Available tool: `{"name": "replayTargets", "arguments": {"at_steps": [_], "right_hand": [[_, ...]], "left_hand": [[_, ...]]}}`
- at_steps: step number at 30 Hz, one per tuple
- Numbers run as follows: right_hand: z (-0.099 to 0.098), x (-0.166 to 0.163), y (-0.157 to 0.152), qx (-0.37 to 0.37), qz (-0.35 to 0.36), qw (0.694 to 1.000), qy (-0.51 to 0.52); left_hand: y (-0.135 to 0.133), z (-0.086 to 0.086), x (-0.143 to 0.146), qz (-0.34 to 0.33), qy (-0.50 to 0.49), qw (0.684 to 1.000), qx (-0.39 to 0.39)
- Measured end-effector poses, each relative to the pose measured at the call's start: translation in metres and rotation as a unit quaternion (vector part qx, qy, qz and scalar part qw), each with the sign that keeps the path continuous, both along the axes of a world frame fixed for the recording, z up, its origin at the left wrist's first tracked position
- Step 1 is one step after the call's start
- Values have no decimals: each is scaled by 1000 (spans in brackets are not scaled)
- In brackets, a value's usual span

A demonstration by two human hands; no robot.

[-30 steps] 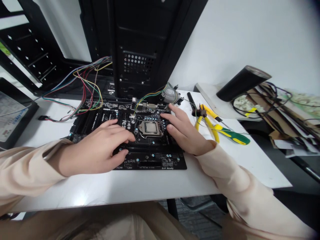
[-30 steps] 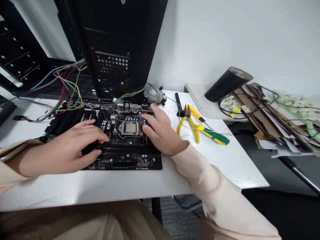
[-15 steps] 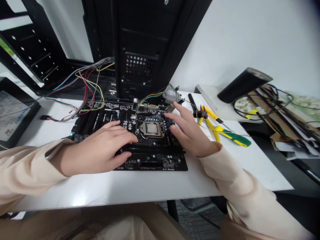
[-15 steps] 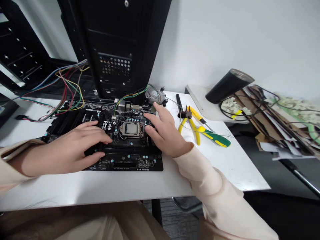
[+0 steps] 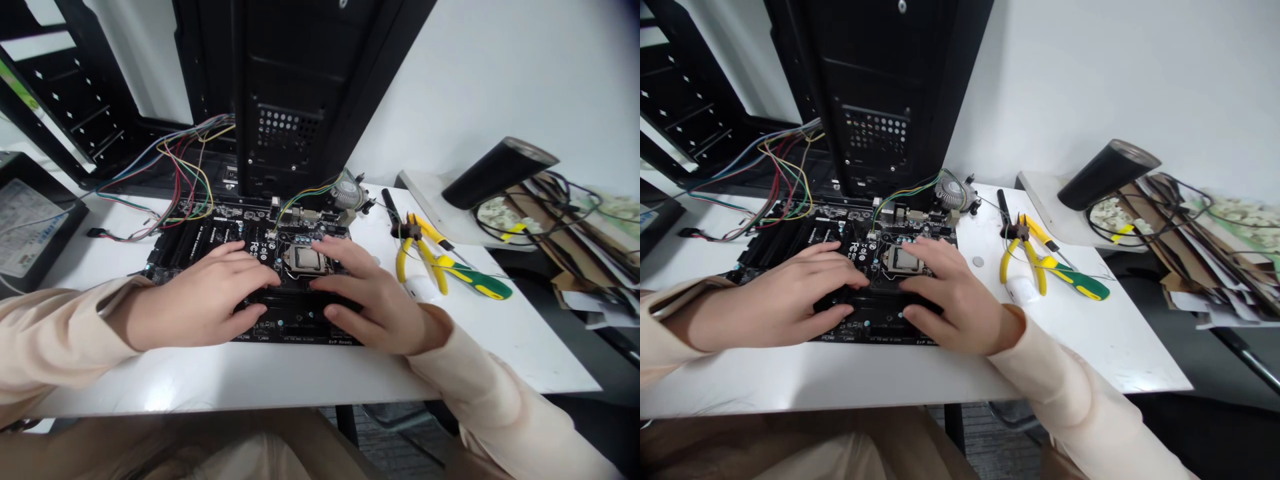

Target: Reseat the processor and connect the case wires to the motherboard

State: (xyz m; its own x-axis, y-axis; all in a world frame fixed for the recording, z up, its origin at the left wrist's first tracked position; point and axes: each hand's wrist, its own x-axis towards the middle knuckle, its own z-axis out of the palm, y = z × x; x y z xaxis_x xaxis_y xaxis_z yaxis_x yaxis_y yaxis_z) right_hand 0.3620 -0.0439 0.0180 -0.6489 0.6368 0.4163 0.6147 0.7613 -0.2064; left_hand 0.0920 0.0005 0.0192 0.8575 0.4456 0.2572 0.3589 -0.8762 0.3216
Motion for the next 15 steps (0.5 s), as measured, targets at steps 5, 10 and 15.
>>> {"name": "replayTargets", "arguments": {"at_steps": [5,10,15], "right_hand": [[-4,-7,-3,33,-8,999,-4],[-5,-5,0,34,-12,999,-14],[-4,-6,0,27,-13,999,-19]], "left_hand": [[0,-1,0,-5,0,1000,7],[0,0,0,-6,-2,1000,8],[0,1,1,-5,-3,1000,9]]}}
